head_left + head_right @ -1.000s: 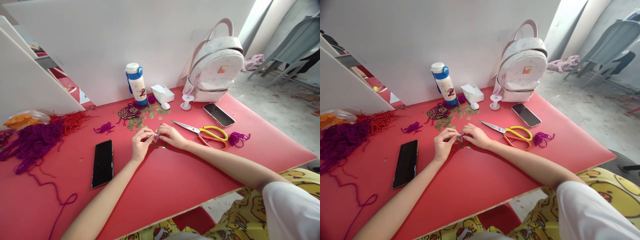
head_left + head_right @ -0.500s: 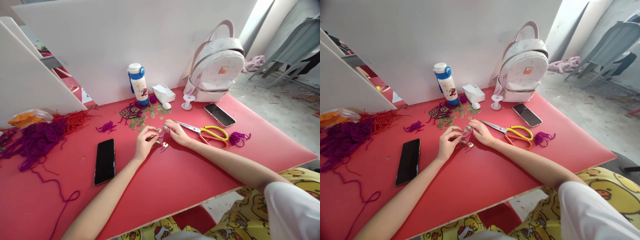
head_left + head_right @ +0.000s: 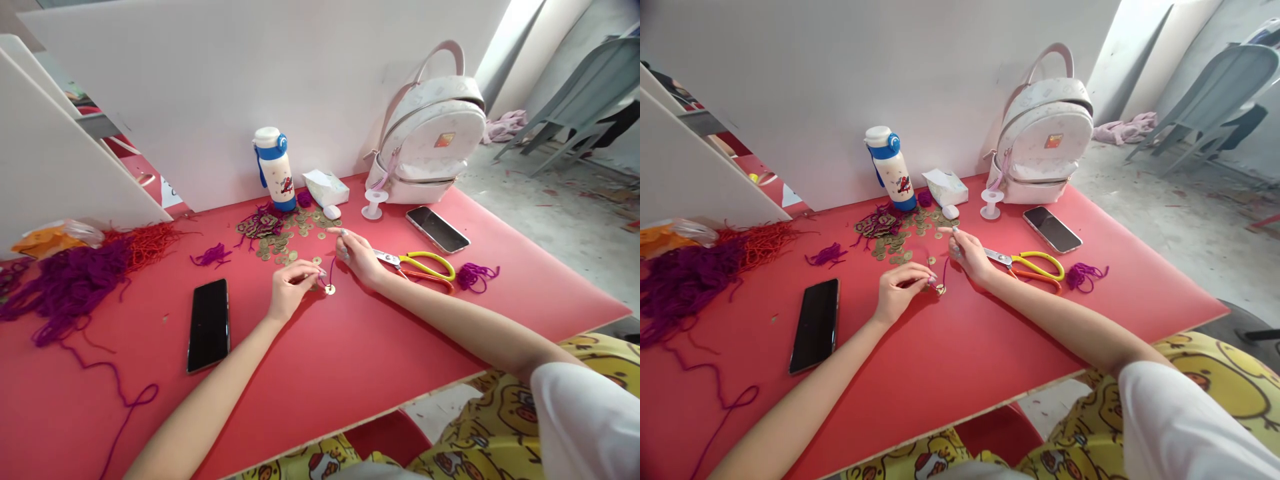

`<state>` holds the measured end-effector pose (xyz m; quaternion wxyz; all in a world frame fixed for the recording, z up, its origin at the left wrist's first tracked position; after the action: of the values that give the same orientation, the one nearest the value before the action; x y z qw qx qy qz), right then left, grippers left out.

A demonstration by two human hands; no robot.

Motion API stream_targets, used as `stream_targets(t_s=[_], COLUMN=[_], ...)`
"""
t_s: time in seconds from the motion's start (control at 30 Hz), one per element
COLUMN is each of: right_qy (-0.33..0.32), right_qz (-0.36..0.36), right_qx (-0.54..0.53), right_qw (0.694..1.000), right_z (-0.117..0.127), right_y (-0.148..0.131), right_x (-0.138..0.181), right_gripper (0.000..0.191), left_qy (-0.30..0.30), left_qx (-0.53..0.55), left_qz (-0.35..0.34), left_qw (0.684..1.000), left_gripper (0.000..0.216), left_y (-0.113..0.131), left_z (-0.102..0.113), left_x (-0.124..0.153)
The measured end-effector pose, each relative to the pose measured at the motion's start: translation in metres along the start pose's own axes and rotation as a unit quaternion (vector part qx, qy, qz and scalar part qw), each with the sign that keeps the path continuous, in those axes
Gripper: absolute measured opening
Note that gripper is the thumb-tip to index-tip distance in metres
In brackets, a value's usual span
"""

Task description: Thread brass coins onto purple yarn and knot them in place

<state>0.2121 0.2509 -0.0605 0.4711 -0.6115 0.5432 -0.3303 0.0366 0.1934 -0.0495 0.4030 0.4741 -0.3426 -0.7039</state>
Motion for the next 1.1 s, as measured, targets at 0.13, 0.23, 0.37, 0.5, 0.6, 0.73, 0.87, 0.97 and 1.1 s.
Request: stream_targets(t_s=[0.13,0.23,0.37,0.5,0.6,0.73,0.87,0.97,1.1], right_qy=[-0.007,-0.073,-0.131,-0.155,-0.178,-0.163,-0.144,-0.139,-0.160], right_qz=[0.076,0.149,0.164,0.106,0.040,-0.027,-0.073,-0.069,-0.063], right_qx=[0.127,0.246,0.332,0.315,0.252,0.184,0.140,0.150,0.152], right_qw=[0.989,0.955,0.920,0.930,0.950,0.969,0.977,0.977,0.973], right_z=[-0.010,-0.018,-0.021,-0.023,-0.026,-0.030,-0.033,-0.034,-0.033], right_y=[-0.002,-0.004,-0.002,0.005,0.011,0.012,0.009,0.010,0.012], right_x=[0.016,0.027,0.032,0.032,0.032,0.030,0.026,0.025,0.026], right_gripper=[0.031,0.033,0.031,0.033,0.037,0.034,0.035,0.033,0.030], left_qy=[0.126,0.183,0.218,0.212,0.189,0.170,0.172,0.171,0.174], left_qx=[0.079,0.108,0.124,0.110,0.095,0.079,0.057,0.051,0.048], left_qz=[0.116,0.165,0.202,0.171,0.148,0.119,0.103,0.101,0.103], left_qw=[0.982,0.963,0.947,0.956,0.966,0.975,0.978,0.979,0.978], left_gripper=[0.020,0.024,0.027,0.025,0.021,0.017,0.011,0.010,0.012], left_y=[-0.010,-0.014,-0.016,-0.015,-0.014,-0.014,-0.016,-0.018,-0.018], left_z=[0.005,0.007,0.007,0.007,0.007,0.006,0.005,0.005,0.005], left_x=[-0.005,-0.006,-0.006,-0.006,-0.006,-0.005,-0.004,-0.004,-0.004])
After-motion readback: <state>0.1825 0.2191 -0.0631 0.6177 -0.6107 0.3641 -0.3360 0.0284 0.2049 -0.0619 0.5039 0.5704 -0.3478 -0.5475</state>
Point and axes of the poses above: each hand's wrist, its own x-axis away from the middle knuckle, its own z-axis out of the back of the hand, y = z × x, the point moved 1 cm from there along -x, towards the middle knuckle, and after that the axes turned 2 degrees about z, right-handed, at the moved point
